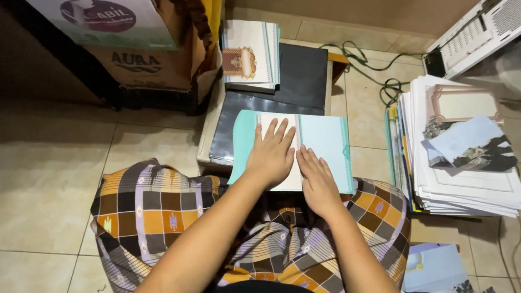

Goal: Inserting printed cards into light blue paper sleeves and stacking them.

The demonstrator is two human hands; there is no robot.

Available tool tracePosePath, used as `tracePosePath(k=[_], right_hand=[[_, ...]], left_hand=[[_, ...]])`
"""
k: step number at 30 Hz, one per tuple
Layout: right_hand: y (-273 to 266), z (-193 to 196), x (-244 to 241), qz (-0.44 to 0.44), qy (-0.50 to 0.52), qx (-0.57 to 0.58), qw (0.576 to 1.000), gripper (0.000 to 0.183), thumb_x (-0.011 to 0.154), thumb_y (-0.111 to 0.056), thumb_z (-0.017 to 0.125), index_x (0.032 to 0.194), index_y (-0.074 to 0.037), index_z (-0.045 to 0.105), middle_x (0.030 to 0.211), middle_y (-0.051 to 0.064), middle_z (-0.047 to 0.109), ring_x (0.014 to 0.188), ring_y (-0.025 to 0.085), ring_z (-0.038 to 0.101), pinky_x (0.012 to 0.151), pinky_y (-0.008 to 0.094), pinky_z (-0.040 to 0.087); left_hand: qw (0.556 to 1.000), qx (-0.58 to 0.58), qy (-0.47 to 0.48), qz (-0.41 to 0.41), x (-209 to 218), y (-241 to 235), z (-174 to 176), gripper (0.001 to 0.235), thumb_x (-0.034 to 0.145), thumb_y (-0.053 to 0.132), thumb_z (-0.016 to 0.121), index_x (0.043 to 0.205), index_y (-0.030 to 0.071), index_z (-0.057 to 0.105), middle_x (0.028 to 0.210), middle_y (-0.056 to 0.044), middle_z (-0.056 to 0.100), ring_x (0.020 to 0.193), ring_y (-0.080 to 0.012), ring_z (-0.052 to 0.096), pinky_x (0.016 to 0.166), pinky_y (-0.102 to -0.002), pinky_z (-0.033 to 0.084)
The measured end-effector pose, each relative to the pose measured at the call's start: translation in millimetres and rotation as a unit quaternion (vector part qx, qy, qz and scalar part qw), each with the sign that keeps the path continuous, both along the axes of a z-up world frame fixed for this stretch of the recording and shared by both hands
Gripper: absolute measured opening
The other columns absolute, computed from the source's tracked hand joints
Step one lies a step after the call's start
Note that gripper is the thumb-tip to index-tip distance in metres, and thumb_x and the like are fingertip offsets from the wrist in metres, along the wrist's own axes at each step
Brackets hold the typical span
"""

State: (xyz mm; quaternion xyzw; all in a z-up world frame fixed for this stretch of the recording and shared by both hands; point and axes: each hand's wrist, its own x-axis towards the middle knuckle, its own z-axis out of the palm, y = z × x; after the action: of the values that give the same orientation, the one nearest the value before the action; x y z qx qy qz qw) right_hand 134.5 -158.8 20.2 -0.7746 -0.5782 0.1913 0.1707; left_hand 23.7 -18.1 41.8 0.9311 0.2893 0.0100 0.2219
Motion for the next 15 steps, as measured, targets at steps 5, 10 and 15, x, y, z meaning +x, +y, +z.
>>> tracePosePath(k=[5, 10, 15], right_hand=[[27, 3, 11, -0.029, -0.040, -0.029, 0.998, 0.062, 0.099, -0.002, 0.029, 0.160, -0.010, 0.029, 0.169, 0.011, 0.022, 0.156, 0.027, 0.018, 0.125, 0.049, 0.008], [46, 8, 12, -0.049, -0.099, -0.009, 0.994, 0.059, 0.101, -0.004, 0.033, 0.160, -0.007, 0.029, 0.167, 0.015, 0.026, 0.155, 0.029, 0.020, 0.125, 0.051, 0.009], [13, 28, -10, -0.042, -0.038, -0.003, 0.998, 0.054, 0.105, -0.007, 0.029, 0.159, -0.005, 0.030, 0.166, 0.016, 0.028, 0.155, 0.031, 0.021, 0.124, 0.051, 0.009]], left_hand=[[0.999, 0.024, 0.032, -0.017, 3, -3, -12, 0.060, 0.105, 0.037, 0.026, 0.160, 0.015, 0.032, 0.169, -0.012, 0.023, 0.158, -0.0330, 0.014, 0.125, -0.059, 0.002], [0.998, 0.034, 0.043, -0.014, 8, 1, -13, 0.060, 0.105, 0.037, 0.023, 0.161, 0.016, 0.028, 0.170, -0.012, 0.021, 0.157, -0.0323, 0.013, 0.125, -0.057, 0.001], [0.998, 0.034, 0.043, 0.022, 12, 0, -12, 0.062, 0.103, 0.036, 0.026, 0.161, 0.013, 0.030, 0.169, -0.014, 0.024, 0.157, -0.0333, 0.015, 0.125, -0.056, 0.007]])
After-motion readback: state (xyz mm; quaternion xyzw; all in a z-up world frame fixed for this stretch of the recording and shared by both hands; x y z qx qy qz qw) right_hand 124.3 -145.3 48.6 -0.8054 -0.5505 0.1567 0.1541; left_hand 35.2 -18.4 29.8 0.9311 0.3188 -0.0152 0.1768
